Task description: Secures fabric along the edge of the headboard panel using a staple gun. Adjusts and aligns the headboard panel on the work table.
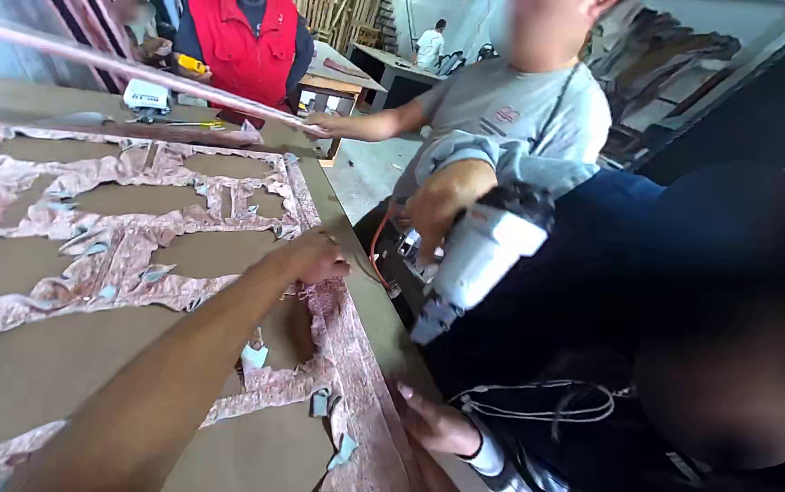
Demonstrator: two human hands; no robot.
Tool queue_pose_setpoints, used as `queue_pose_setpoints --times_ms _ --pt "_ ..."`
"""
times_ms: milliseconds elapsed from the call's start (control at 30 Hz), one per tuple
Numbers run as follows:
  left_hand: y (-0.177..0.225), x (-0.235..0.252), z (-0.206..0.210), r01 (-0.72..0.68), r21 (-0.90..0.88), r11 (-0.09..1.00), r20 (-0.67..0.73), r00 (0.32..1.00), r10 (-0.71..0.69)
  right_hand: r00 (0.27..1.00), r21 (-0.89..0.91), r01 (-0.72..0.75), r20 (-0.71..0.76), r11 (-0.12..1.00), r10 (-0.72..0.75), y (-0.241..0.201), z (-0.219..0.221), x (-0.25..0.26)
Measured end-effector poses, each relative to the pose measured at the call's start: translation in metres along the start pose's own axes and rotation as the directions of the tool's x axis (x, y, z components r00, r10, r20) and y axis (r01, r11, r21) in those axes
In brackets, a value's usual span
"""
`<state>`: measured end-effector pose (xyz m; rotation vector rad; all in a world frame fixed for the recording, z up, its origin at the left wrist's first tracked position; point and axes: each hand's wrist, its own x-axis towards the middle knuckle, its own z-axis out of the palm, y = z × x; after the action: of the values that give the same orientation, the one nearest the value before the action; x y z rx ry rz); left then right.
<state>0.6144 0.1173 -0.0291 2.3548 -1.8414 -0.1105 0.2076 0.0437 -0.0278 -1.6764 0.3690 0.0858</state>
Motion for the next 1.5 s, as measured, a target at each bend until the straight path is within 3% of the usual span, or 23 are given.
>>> queue_pose_setpoints --times_ms 67,167,333,467,567,767,1033,1133,1267,1367,1500 --pt "-0.010 0.008 -0.001 -0.016 0.040 0.999 0.007 1.000 0.016 0.991 -0.058 0.137 0.006 0.989 -0.137 0.003 -0.005 0.034" --pt "-0.007 0.015 0.001 0.002 0.051 0.999 -0.001 1.000 -0.002 0.997 -0.085 0.055 -0.042 0.995 -0.059 -0.005 0.000 0.054" --pt "0.000 0.019 0.000 0.078 0.060 0.995 0.041 0.996 -0.080 0.993 0.119 0.059 0.090 0.991 -0.070 -0.001 -0.001 0.060" --pt "0.003 0.018 0.003 0.110 0.067 0.992 0.050 0.992 -0.114 0.987 0.162 0.013 0.154 0.987 -0.038 -0.001 -0.003 0.055" --pt "0.002 0.014 0.000 0.145 0.045 0.988 0.056 0.988 -0.147 0.981 0.113 0.005 0.192 0.994 -0.027 -0.005 -0.007 0.059" --pt "0.010 0.016 -0.009 0.182 0.028 0.983 0.092 0.979 -0.184 0.989 -0.007 -0.078 0.128 0.997 0.078 -0.032 0.000 0.105" --pt "-0.008 0.004 0.016 0.166 -0.239 0.957 -0.114 0.974 -0.198 0.989 0.107 -0.022 0.146 0.994 0.006 -0.018 0.005 0.105" --pt "-0.004 0.000 0.010 0.179 -0.257 0.950 -0.093 0.974 -0.208 0.989 0.068 -0.039 0.147 0.997 0.029 -0.018 0.004 0.102" --pt "0.002 -0.007 0.005 0.165 -0.427 0.889 -0.127 0.963 -0.239 0.986 0.068 -0.051 0.161 0.996 0.039 -0.015 0.001 0.100" --pt "0.005 -0.009 0.002 0.134 -0.312 0.940 -0.147 0.971 -0.188 0.986 0.076 -0.046 0.161 0.996 0.034 -0.016 0.001 0.100" --pt "0.035 -0.029 -0.033 0.205 -0.253 0.945 -0.052 0.973 -0.225 0.986 0.095 -0.045 0.165 0.994 0.029 -0.017 0.002 0.100"
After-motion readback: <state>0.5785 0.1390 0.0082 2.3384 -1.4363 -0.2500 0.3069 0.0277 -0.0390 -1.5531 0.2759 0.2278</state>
